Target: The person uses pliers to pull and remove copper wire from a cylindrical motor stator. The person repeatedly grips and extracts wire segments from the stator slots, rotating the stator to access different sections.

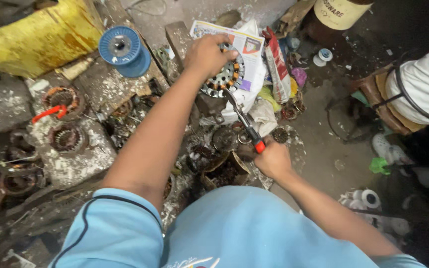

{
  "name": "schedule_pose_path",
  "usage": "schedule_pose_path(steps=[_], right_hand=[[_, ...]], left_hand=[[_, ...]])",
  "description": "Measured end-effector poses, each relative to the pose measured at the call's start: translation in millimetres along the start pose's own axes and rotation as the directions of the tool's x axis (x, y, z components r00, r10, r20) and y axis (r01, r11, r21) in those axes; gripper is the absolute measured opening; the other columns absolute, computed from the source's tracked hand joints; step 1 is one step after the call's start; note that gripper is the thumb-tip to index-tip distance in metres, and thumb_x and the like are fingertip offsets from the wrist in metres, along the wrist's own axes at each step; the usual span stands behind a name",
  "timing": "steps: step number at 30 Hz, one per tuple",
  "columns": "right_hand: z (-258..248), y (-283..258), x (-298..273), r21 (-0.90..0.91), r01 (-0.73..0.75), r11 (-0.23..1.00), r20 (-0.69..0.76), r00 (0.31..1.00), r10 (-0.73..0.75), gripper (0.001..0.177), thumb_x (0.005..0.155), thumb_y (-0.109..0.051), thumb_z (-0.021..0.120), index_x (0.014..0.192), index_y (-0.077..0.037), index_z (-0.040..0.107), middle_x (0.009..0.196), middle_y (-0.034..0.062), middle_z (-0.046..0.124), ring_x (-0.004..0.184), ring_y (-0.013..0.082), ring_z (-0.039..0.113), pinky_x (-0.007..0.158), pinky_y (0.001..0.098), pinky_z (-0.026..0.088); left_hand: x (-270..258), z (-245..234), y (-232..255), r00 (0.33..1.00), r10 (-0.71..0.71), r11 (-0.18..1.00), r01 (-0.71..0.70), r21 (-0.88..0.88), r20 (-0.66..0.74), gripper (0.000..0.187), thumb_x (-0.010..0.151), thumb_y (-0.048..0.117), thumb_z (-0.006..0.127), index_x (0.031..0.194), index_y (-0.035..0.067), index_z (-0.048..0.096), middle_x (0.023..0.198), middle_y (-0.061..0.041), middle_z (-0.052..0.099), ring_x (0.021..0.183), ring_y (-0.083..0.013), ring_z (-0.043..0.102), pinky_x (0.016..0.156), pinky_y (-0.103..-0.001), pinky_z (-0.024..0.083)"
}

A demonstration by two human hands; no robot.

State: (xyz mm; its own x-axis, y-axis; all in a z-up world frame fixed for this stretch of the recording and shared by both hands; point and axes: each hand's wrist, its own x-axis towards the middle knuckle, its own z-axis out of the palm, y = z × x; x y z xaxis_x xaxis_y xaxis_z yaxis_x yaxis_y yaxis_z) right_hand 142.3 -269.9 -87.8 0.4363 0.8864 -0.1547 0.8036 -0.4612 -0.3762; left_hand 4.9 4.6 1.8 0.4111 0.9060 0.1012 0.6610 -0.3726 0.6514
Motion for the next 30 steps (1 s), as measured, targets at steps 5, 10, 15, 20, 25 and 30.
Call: schedule_pose_path(steps=[5,10,15,20,25,30], right_hand=[[-15,16,12,0.617,-0.227,0.754,0.492,0.859,-0.144,0.041,0.073,-0.020,0.081,0.110,-0.003,0.071,0.092,0.0104,0.074,0.075,0.0218,0.066,0.067,0.0377,0.052],[-15,-4,5,0.425,-0.263,0.866,0.425,0.903,0.066,0.038,0.081,-0.027,0.079,0.104,0.002,0.074,0.089,0.0261,0.073,0.074,0.0343,0.064,0.071,0.0473,0.048],[-16,-36,-7,0.105,-0.151,0.983,0.169,0.977,0.131,0.048,0.082,-0.046,0.076,0.097,0.000,0.073,0.091,0.0328,0.070,0.096,0.0471,0.069,0.089,0.0497,0.054],[-27,-32,-10,0.091,-0.118,0.989,0.158,0.982,0.103,0.045,0.077,-0.045,0.078,0.093,-0.004,0.073,0.086,0.0268,0.072,0.085,0.0427,0.072,0.081,0.0498,0.055],[-31,-23,7,0.435,-0.194,0.879,0.444,0.896,-0.022,0.040,0.071,-0.038,0.081,0.087,-0.003,0.078,0.084,0.0221,0.077,0.082,0.0393,0.071,0.075,0.0502,0.054],[-19,-29,20,-0.093,-0.054,0.994,0.160,0.985,0.069,0.055,0.074,-0.043,0.089,0.102,0.000,0.068,0.085,0.0227,0.072,0.079,0.0334,0.067,0.075,0.0415,0.053]], left_hand=[[-2,1,-1,0.998,-0.032,0.999,0.032,0.002,0.055,0.046,0.081,0.053,0.078,0.122,0.033,0.072,0.127,-0.007,0.070,0.123,-0.0311,0.062,0.104,-0.047,0.047],[-3,5,1,1.000,-0.010,1.000,0.010,0.016,0.001,0.047,0.077,0.052,0.080,0.118,0.031,0.073,0.127,-0.005,0.068,0.123,-0.0323,0.058,0.101,-0.048,0.045],[1,4,-4,0.996,-0.059,0.998,0.059,-0.010,0.063,0.046,0.079,0.051,0.079,0.121,0.034,0.073,0.127,-0.006,0.070,0.121,-0.0314,0.063,0.104,-0.046,0.048],[0,3,-4,1.000,0.014,0.999,-0.014,-0.037,0.020,0.043,0.079,0.050,0.081,0.117,0.032,0.074,0.125,-0.009,0.069,0.118,-0.0331,0.063,0.099,-0.047,0.048],[1,0,-1,0.995,-0.053,0.999,0.053,0.002,0.084,0.043,0.081,0.050,0.079,0.119,0.033,0.074,0.124,-0.009,0.072,0.120,-0.0310,0.065,0.103,-0.045,0.048],[6,3,-2,0.999,-0.001,0.999,0.000,0.034,0.046,0.045,0.079,0.051,0.080,0.120,0.034,0.073,0.125,-0.010,0.070,0.121,-0.0318,0.062,0.103,-0.045,0.047]])
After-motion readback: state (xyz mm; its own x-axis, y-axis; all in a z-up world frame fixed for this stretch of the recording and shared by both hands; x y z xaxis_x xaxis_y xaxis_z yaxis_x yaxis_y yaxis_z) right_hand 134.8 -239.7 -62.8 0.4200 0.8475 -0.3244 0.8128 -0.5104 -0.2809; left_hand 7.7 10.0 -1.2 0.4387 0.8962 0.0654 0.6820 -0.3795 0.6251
